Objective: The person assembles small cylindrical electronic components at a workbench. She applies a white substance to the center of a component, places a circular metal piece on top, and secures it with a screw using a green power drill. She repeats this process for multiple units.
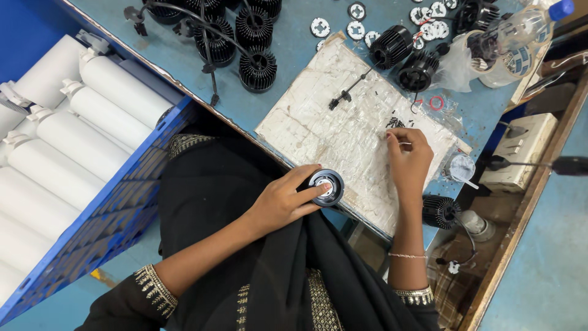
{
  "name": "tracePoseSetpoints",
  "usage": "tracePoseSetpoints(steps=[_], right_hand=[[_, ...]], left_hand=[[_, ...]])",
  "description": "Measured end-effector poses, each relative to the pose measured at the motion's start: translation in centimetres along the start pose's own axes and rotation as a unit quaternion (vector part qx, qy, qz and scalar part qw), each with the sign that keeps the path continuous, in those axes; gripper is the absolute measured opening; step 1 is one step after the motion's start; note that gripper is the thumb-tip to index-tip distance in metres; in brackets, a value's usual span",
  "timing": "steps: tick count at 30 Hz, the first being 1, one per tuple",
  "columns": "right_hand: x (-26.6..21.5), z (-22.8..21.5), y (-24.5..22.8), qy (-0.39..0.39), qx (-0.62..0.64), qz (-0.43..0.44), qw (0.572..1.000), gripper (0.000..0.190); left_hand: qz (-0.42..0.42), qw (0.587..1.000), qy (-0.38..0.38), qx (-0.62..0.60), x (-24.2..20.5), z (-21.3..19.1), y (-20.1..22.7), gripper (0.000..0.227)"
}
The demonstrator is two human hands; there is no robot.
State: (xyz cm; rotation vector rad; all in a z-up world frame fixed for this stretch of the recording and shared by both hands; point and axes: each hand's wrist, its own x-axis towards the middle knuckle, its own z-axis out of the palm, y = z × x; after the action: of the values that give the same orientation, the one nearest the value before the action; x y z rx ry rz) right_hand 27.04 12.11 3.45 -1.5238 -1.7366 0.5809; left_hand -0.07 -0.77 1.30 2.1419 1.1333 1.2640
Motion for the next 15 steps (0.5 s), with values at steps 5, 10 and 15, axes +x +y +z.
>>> tracePoseSetpoints(steps=[5, 10, 15], right_hand=[[-0.8, -0.7, -0.7, -0.133, 0.233, 0.14, 0.953, 0.012], [-2.5, -0.9, -2.0, -0.219, 0.371, 0.134, 0.893, 0.01], [-3.3, -0.5, -2.6, -0.241, 0.384, 0.163, 0.877, 0.011]], left_hand=[[0.004, 1.0, -0.002, -0.005, 0.0, -0.2, -0.1, 0.046], [-0.005, 1.0, -0.012, -0.006, 0.2, -0.3, 0.1, 0.046], [-0.01, 1.0, -0.014, -0.01, 0.4, -0.4, 0.3, 0.045]])
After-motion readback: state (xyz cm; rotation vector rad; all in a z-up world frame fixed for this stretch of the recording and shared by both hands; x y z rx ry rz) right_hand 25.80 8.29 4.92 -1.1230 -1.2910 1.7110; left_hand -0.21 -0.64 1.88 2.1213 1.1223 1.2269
